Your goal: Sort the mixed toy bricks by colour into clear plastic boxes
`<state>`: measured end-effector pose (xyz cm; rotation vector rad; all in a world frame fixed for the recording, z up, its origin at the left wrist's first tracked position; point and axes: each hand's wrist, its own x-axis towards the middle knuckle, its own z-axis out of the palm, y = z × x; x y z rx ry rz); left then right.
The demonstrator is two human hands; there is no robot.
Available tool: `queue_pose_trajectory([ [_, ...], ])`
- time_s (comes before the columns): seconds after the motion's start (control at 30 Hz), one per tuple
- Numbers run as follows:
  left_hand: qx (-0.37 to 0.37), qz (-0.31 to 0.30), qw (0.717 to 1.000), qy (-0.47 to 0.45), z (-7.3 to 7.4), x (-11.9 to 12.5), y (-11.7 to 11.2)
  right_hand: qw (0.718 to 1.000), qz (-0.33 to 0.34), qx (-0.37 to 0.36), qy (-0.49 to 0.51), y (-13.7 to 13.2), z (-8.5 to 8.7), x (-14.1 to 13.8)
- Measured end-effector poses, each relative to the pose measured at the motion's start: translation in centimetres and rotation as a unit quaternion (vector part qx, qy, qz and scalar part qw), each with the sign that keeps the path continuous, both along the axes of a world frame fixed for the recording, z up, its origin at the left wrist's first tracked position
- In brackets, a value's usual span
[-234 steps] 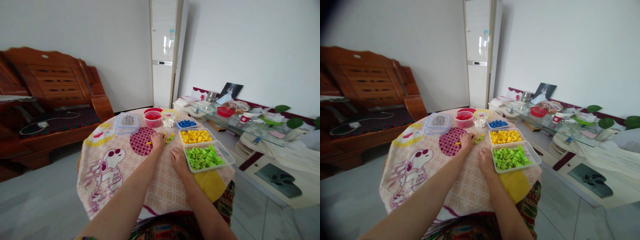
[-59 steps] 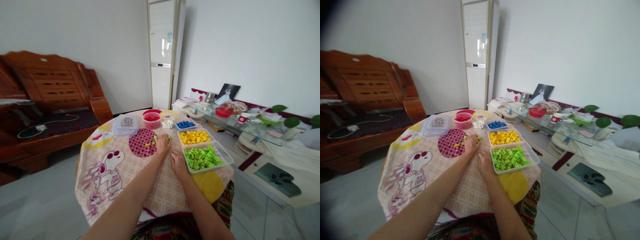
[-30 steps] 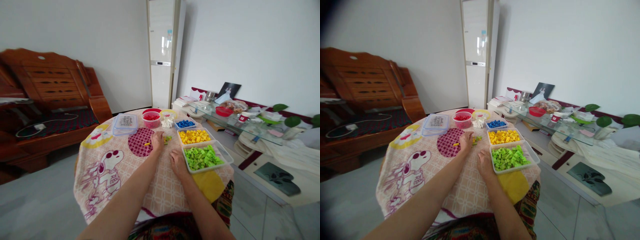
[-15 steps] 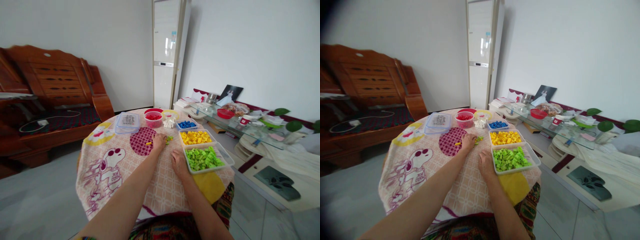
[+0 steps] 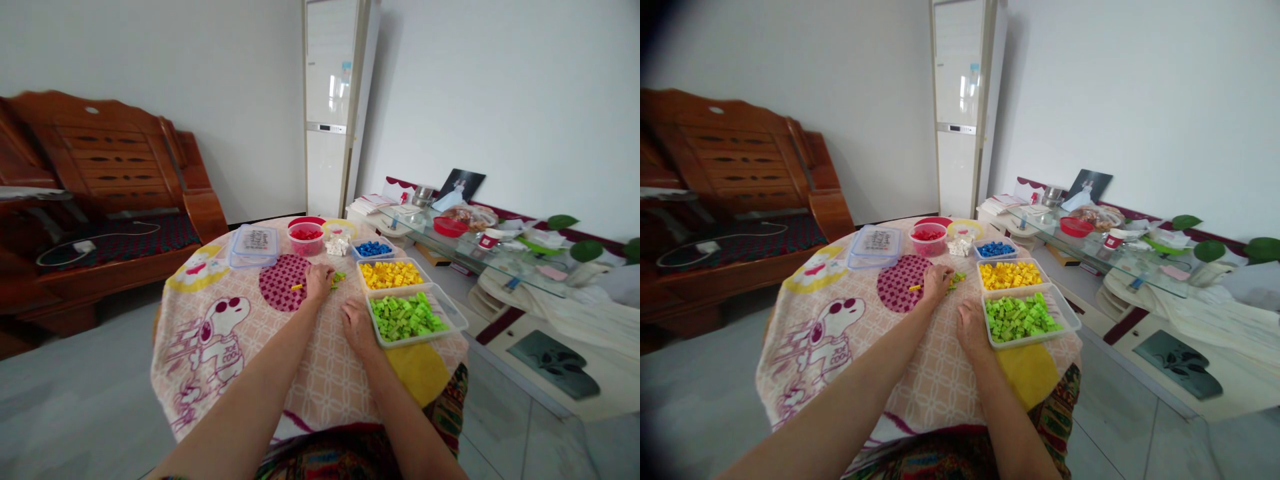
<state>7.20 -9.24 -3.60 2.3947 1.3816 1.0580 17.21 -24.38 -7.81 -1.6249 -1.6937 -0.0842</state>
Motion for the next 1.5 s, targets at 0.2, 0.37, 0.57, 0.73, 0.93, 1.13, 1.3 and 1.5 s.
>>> queue_pose_trajectory([
  [0.2,0.012,-0.086,0.995,-0.055,1.4,2.8,-0.5,1.0,0.01,-0.003,0.005,0.0,0.3,0.0],
  [0.37,0.01,-0.154,0.982,-0.108,2.8,6.8,-0.5,1.0,0.006,0.013,0.016,0.3,0.0,0.0],
  [0.57,0.0,-0.145,0.981,-0.129,1.7,6.2,-0.1,0.999,0.026,0.016,0.017,0.3,0.0,0.1],
  [0.73,0.007,-0.085,0.991,-0.106,-0.1,2.0,0.4,1.0,0.019,0.008,0.018,0.0,0.2,-0.1],
  [0.93,-0.006,-0.056,0.996,-0.066,-0.7,0.1,0.1,1.0,0.0,-0.004,0.01,-0.1,0.1,-0.1],
  [1.13,-0.02,-0.096,0.995,0.005,-0.2,0.5,-0.6,1.0,0.0,-0.009,0.004,0.0,0.1,0.0],
  [1.3,-0.024,-0.059,0.997,0.035,-0.3,0.7,-0.7,1.0,0.001,0.0,0.003,0.1,-0.1,0.1],
  [1.5,-0.003,-0.053,0.994,0.092,-0.3,1.0,-0.9,1.0,0.004,0.004,-0.009,0.1,-0.2,0.1],
])
